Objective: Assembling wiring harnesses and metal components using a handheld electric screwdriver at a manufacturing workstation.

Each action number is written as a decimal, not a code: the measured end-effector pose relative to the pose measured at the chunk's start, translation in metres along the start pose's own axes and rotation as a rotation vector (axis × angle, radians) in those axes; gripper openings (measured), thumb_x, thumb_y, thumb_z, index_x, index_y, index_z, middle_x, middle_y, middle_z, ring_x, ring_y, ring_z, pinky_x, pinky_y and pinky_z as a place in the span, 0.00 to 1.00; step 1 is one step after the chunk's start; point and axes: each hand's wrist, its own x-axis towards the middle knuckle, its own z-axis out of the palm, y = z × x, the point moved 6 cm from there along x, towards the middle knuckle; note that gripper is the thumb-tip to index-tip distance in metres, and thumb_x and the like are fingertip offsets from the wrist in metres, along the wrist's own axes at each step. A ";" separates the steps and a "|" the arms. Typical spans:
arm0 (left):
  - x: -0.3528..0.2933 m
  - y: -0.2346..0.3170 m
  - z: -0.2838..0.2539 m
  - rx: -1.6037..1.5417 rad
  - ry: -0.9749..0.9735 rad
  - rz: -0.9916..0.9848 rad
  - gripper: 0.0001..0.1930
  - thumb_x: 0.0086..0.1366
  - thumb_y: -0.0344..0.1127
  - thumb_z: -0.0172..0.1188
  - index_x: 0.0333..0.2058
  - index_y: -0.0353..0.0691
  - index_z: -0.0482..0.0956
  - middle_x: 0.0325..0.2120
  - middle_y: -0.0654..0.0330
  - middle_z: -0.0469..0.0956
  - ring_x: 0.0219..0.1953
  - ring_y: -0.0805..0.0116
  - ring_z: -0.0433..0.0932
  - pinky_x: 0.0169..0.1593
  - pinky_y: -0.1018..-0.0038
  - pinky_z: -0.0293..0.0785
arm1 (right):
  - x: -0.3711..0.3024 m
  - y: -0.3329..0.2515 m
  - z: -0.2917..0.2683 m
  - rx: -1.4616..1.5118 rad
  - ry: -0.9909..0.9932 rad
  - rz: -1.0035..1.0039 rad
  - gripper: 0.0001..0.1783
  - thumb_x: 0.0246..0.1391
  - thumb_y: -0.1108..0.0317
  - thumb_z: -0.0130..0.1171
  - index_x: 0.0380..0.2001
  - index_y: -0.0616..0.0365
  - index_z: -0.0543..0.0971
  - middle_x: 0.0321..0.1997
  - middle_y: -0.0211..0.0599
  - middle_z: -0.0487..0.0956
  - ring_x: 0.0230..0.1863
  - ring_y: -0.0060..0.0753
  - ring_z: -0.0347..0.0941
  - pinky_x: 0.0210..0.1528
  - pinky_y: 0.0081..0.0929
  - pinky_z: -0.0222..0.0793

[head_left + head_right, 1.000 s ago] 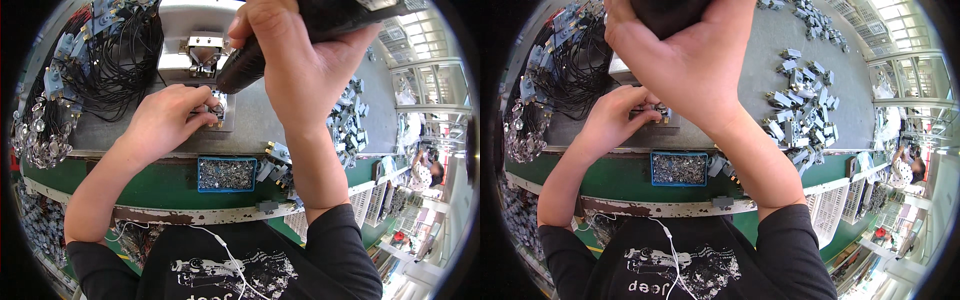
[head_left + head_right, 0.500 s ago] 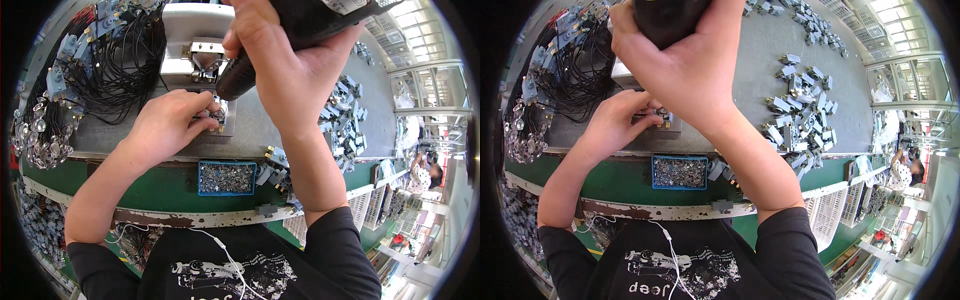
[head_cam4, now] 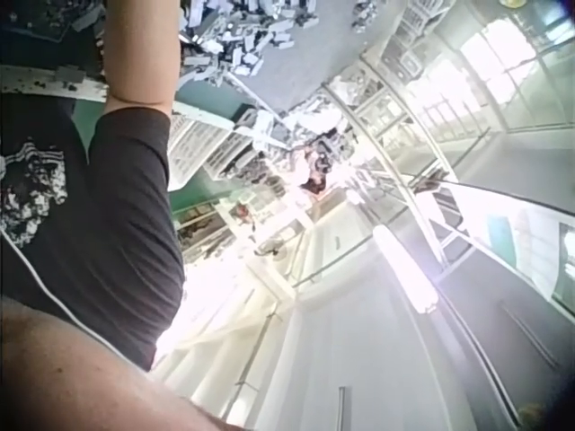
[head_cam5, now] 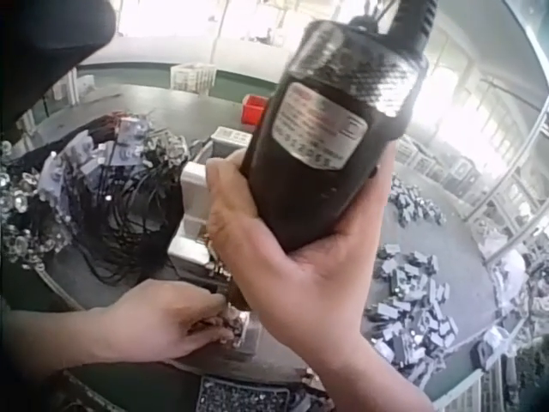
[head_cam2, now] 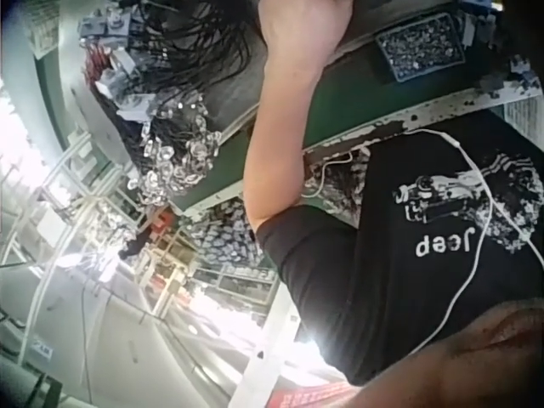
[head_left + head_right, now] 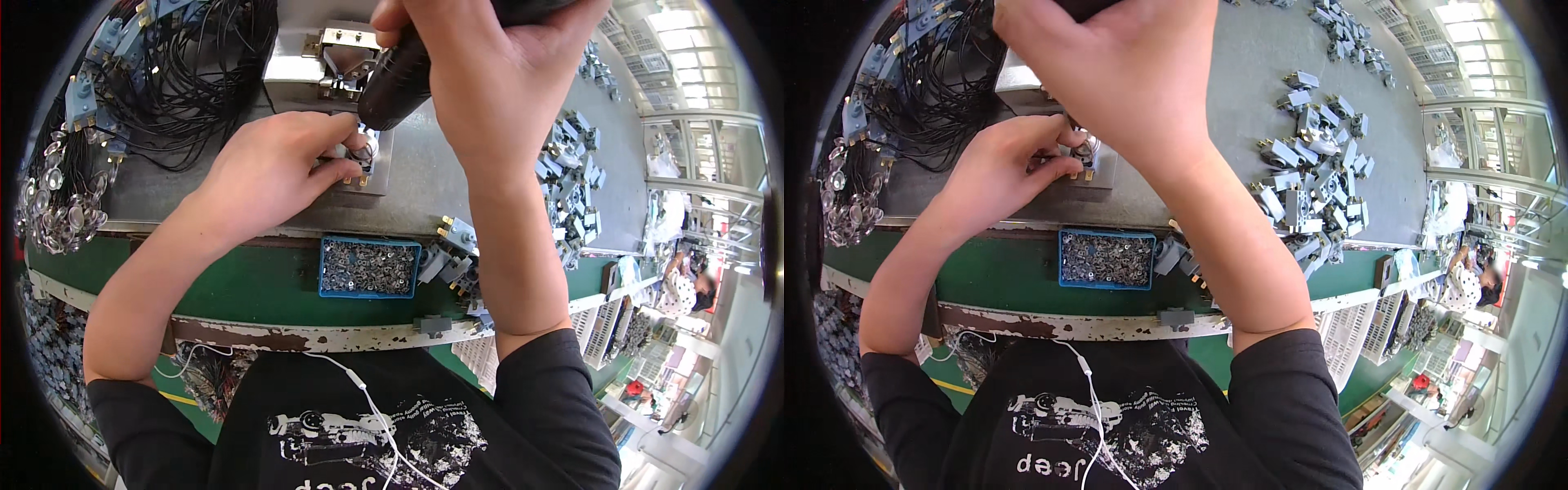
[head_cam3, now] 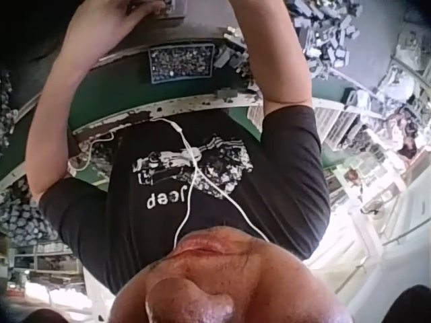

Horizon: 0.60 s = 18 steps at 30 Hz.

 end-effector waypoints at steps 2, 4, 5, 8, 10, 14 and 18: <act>-0.003 -0.002 0.002 0.009 -0.012 -0.016 0.11 0.64 0.38 0.67 0.41 0.41 0.79 0.35 0.59 0.85 0.36 0.57 0.85 0.40 0.62 0.79 | -0.011 0.001 -0.015 -0.366 -0.086 0.105 0.29 0.66 0.73 0.61 0.65 0.60 0.61 0.38 0.48 0.82 0.36 0.34 0.84 0.40 0.36 0.84; -0.008 -0.004 0.005 0.011 0.018 -0.004 0.11 0.64 0.38 0.67 0.41 0.41 0.79 0.35 0.59 0.85 0.37 0.57 0.85 0.40 0.62 0.79 | -0.012 0.007 -0.016 -0.345 -0.093 0.041 0.28 0.65 0.74 0.62 0.63 0.61 0.62 0.32 0.45 0.82 0.31 0.33 0.83 0.36 0.34 0.83; -0.010 -0.004 0.006 0.014 0.047 0.017 0.11 0.64 0.38 0.67 0.41 0.41 0.78 0.36 0.59 0.85 0.37 0.57 0.85 0.40 0.62 0.79 | -0.012 0.005 -0.016 -0.330 -0.098 -0.026 0.27 0.63 0.75 0.63 0.61 0.62 0.63 0.27 0.42 0.81 0.25 0.31 0.82 0.31 0.32 0.82; -0.012 -0.006 0.010 -0.018 0.067 0.022 0.11 0.64 0.38 0.67 0.41 0.42 0.78 0.36 0.60 0.84 0.40 0.56 0.83 0.42 0.62 0.78 | -0.011 0.006 -0.021 -0.335 -0.048 -0.015 0.28 0.63 0.76 0.63 0.61 0.62 0.62 0.27 0.42 0.81 0.26 0.30 0.82 0.31 0.32 0.82; -0.008 -0.003 0.006 0.131 0.076 0.083 0.12 0.62 0.38 0.68 0.41 0.42 0.79 0.36 0.60 0.82 0.41 0.57 0.82 0.44 0.62 0.77 | 0.000 0.019 -0.029 -0.331 -0.004 -0.005 0.29 0.62 0.76 0.63 0.62 0.62 0.62 0.28 0.41 0.81 0.26 0.30 0.81 0.31 0.31 0.81; -0.019 0.044 0.005 0.398 0.232 0.333 0.11 0.56 0.35 0.66 0.38 0.45 0.79 0.34 0.63 0.78 0.44 0.61 0.78 0.47 0.64 0.72 | -0.017 -0.037 -0.053 -0.321 0.071 -0.004 0.30 0.61 0.77 0.64 0.62 0.62 0.61 0.30 0.40 0.80 0.27 0.29 0.81 0.31 0.29 0.80; -0.054 0.063 0.059 0.427 -0.316 0.436 0.05 0.51 0.34 0.63 0.30 0.46 0.80 0.30 0.65 0.77 0.39 0.67 0.76 0.44 0.70 0.69 | -0.007 -0.036 -0.046 -0.280 0.138 -0.040 0.32 0.60 0.78 0.64 0.63 0.62 0.60 0.32 0.39 0.80 0.28 0.28 0.80 0.31 0.28 0.79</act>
